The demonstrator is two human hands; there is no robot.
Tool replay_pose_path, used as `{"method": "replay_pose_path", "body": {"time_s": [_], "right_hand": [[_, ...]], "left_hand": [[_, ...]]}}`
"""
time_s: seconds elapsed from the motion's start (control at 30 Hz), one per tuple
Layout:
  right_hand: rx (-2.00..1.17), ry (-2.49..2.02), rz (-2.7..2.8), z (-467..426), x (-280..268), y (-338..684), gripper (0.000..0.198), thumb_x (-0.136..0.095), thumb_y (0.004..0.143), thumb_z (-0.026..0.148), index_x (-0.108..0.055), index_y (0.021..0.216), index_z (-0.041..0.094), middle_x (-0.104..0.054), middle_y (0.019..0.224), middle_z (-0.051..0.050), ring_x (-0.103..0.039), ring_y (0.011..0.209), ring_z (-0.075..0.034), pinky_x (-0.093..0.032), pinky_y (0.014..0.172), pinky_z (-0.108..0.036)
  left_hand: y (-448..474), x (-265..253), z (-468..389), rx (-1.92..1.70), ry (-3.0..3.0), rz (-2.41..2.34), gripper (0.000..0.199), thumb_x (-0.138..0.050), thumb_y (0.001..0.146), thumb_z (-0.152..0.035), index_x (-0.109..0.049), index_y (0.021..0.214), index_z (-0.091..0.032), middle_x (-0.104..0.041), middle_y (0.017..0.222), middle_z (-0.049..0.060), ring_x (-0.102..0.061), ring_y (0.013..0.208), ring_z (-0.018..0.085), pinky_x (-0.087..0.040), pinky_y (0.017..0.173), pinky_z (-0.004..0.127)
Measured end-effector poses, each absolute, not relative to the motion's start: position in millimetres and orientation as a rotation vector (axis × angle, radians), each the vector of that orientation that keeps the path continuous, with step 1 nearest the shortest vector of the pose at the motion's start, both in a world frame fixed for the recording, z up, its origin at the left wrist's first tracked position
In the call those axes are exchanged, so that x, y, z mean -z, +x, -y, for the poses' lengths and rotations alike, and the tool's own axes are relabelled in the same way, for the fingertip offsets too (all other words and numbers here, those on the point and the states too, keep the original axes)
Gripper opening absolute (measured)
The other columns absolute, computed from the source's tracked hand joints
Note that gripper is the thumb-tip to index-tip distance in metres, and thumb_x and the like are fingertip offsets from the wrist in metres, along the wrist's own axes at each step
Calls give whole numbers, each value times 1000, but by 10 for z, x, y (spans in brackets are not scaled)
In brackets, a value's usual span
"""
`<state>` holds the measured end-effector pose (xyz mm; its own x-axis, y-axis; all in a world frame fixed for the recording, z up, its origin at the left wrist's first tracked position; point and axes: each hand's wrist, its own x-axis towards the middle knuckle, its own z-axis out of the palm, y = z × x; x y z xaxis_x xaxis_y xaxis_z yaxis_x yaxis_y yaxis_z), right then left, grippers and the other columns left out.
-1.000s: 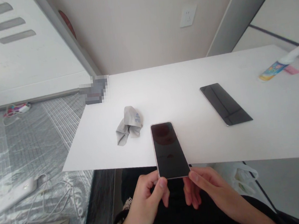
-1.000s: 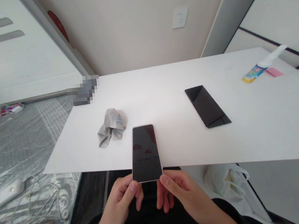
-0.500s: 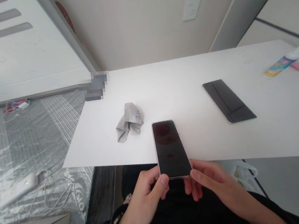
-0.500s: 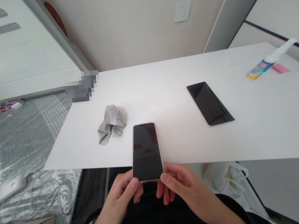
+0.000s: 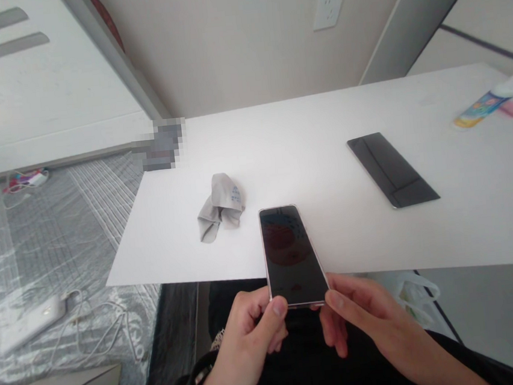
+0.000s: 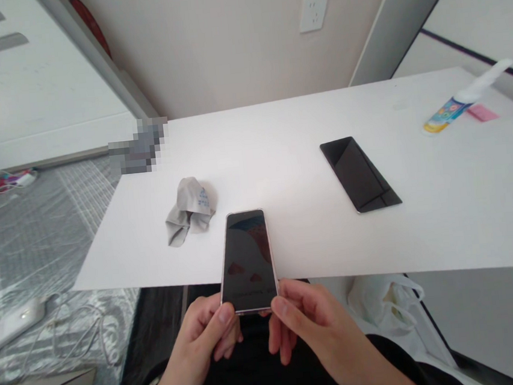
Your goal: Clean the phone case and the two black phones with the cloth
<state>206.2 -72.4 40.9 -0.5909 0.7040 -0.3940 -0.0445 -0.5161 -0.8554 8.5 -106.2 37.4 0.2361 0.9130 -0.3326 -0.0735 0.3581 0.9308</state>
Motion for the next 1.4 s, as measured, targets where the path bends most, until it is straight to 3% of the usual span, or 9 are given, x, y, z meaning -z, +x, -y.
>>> {"method": "replay_pose_path", "body": {"time_s": [0.4,0.6,0.73,0.83,0.97,1.1,1.23,1.3,1.4], "right_hand": [[-2040,-1259,1488,482,-584,2065,50,-51,95,64,-63,80,19,-69,70,-4,-61,60,-16,-44,60,-28],[-1497,-1547,2165,312,-702,2030,49,-35,100,58,-53,69,25,-63,61,-3,-58,56,-20,-35,58,-32],[-1078,-1718,2388,237,-681,2013,44,-41,98,52,-48,64,26,-63,59,-5,-54,53,-22,-25,55,-33],[-914,-1795,2431,198,-654,2055,49,-44,96,55,-45,58,25,-61,54,-6,-51,51,-22,-24,54,-33],[-817,-1772,2372,186,-601,2112,51,-40,96,59,-44,59,25,-58,53,-5,-50,49,-22,-25,53,-33],[-983,-1576,2240,165,-596,2099,47,-41,98,57,-53,67,25,-60,58,-3,-54,53,-21,-33,54,-33],[-1165,-1370,2020,124,-662,2076,41,-51,96,58,-66,76,26,-72,76,-5,-66,68,-24,-49,64,-35],[-1188,-1304,1822,118,-687,2068,38,-62,90,62,-73,101,28,-76,104,-8,-70,94,-29,-55,84,-40],[-1381,-1110,1596,137,-698,2042,74,-74,77,71,-60,138,32,-62,143,-8,-58,129,-33,-46,109,-44]], "left_hand": [[-93,-700,823,-531,1277,-1302,52,-43,101,-60,-49,68,-21,-43,54,-7,-36,50,10,-27,51,24],[-106,-781,645,-279,1627,-1626,44,-48,101,-45,-50,64,-21,-51,57,-3,-43,53,14,-24,56,27],[-229,-852,564,-236,1790,-1861,53,-61,94,-56,-52,55,-21,-49,48,-3,-41,47,14,-22,54,28],[-367,-940,419,-452,1877,-2144,37,-64,92,-59,-68,82,-23,-58,57,-4,-52,51,16,-29,56,26],[-451,-938,127,-488,1968,-2385,44,-71,91,-47,-61,124,-20,-71,100,5,-64,73,22,-31,58,28],[-499,-885,-58,-575,1895,-2207,13,-62,94,-30,-69,92,-19,-70,86,5,-62,73,22,-35,63,28],[-557,-968,49,-895,1711,-1683,30,-54,99,-39,-68,81,-19,-68,76,1,-59,69,17,-44,67,26],[-539,-1021,156,-1060,1445,-1315,37,-57,99,-45,-70,77,-18,-65,73,1,-59,72,16,-44,68,25],[-450,-1039,269,-1092,1197,-1072,40,-64,95,-51,-73,75,-17,-62,74,1,-55,74,15,-42,70,24]]}}
